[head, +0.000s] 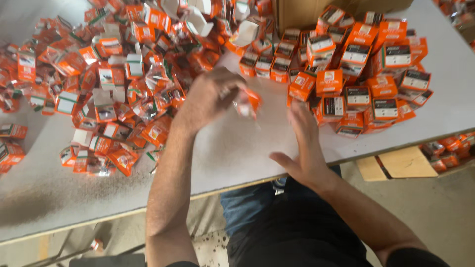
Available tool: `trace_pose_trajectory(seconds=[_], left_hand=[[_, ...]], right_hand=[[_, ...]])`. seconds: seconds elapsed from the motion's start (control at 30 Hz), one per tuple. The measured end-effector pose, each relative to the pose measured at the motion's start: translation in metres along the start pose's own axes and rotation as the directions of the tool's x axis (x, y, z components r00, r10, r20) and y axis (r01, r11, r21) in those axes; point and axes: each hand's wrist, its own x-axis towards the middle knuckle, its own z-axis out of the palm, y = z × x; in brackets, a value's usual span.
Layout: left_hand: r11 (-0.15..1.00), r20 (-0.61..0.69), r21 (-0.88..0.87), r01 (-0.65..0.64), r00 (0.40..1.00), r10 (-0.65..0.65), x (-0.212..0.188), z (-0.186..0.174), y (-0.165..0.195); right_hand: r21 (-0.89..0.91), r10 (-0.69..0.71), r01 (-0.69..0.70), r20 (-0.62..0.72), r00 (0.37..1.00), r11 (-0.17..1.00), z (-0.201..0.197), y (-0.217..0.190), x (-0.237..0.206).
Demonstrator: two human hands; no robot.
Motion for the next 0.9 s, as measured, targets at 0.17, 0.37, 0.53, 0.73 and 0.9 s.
trace_pose_trajectory(seconds=[0.17, 0.37, 0.53, 0.73, 0.9], left_hand=[[0.844, 0.206, -0.515, 0.151, 0.977, -0.049, 0.001, 0.047, 0.039], [0.754, -0.445, -0.264, 0.601, 0.617, -0.648, 0.067, 0.079, -0.088], [0.511, -0.373, -0.163, 0.844, 0.427, -0.824, 0.072, 0.121, -0.149], [0.898, -0.465, 0.232, 0.375, 0.853, -0.236, 0.041, 0.063, -0.092], [0.812, 0.238, 0.475, -0.339, 0.938, 0.252, -0.056, 0.042, 0.035]], right_hand=[[0.698, 0.379, -0.405, 0.204, 0.903, 0.590, 0.032, -0.003, 0.013], [0.531, 0.493, -0.520, 0.207, 0.845, 0.669, 0.036, 0.005, -0.029], [0.173, 0.305, -0.361, 0.282, 0.910, 0.917, 0.036, 0.003, -0.052], [0.156, 0.243, -0.299, 0.301, 0.922, 0.941, 0.030, 0.000, -0.040], [0.219, 0.312, -0.323, 0.084, 0.947, 0.921, 0.007, 0.004, -0.010]])
